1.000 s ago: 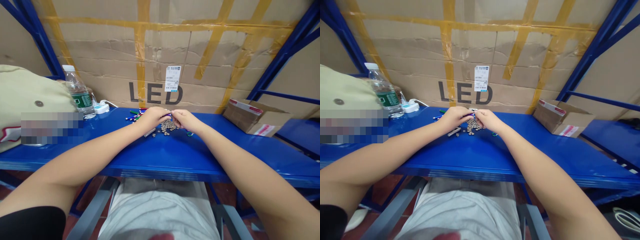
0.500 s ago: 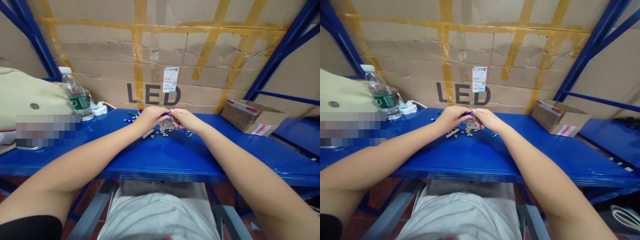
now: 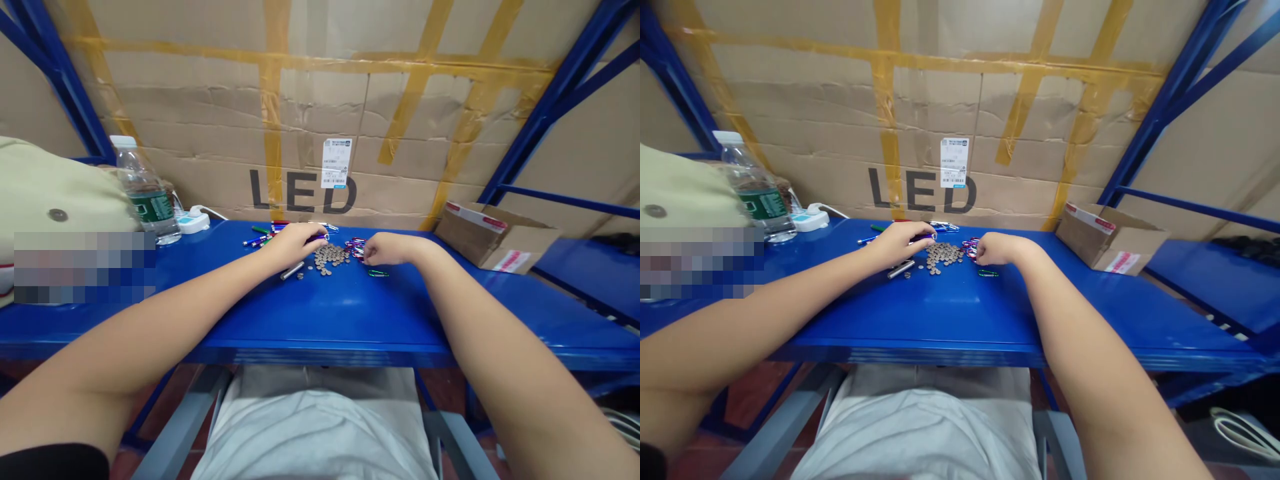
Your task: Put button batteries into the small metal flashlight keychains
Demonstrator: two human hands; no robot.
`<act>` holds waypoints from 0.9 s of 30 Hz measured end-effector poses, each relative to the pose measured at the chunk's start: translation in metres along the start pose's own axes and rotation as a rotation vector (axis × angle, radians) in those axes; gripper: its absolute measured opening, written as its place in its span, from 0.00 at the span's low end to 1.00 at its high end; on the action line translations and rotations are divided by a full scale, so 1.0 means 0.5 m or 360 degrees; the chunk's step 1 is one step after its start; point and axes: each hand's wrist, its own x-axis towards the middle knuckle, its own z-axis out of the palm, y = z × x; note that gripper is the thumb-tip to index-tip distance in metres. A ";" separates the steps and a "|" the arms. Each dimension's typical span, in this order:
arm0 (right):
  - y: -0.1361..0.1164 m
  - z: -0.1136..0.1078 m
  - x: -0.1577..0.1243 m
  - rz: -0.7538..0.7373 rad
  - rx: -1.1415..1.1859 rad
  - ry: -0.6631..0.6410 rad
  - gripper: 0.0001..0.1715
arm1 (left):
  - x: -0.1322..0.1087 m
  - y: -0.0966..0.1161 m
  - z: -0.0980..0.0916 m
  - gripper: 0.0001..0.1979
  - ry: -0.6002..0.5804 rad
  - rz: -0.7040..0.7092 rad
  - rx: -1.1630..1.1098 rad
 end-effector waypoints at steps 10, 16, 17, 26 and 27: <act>-0.090 0.008 -0.010 -0.0389 0.1047 0.0144 0.04 | -0.008 0.010 0.011 0.12 0.0082 0.0165 -0.0128; -0.109 0.021 -0.007 -0.0369 0.1285 0.0147 0.10 | -0.008 0.011 0.008 0.04 0.0147 0.0230 -0.0136; -0.108 0.021 -0.008 -0.0338 0.1335 0.0120 0.11 | -0.008 0.009 0.008 0.04 0.0167 0.0250 -0.0123; -0.118 0.026 -0.007 -0.0421 0.0942 0.0108 0.17 | -0.009 0.001 0.015 0.04 0.0204 0.0310 -0.0104; -0.120 0.028 -0.004 -0.0399 0.0812 0.0181 0.16 | -0.008 0.002 0.017 0.04 0.0197 0.0281 -0.0100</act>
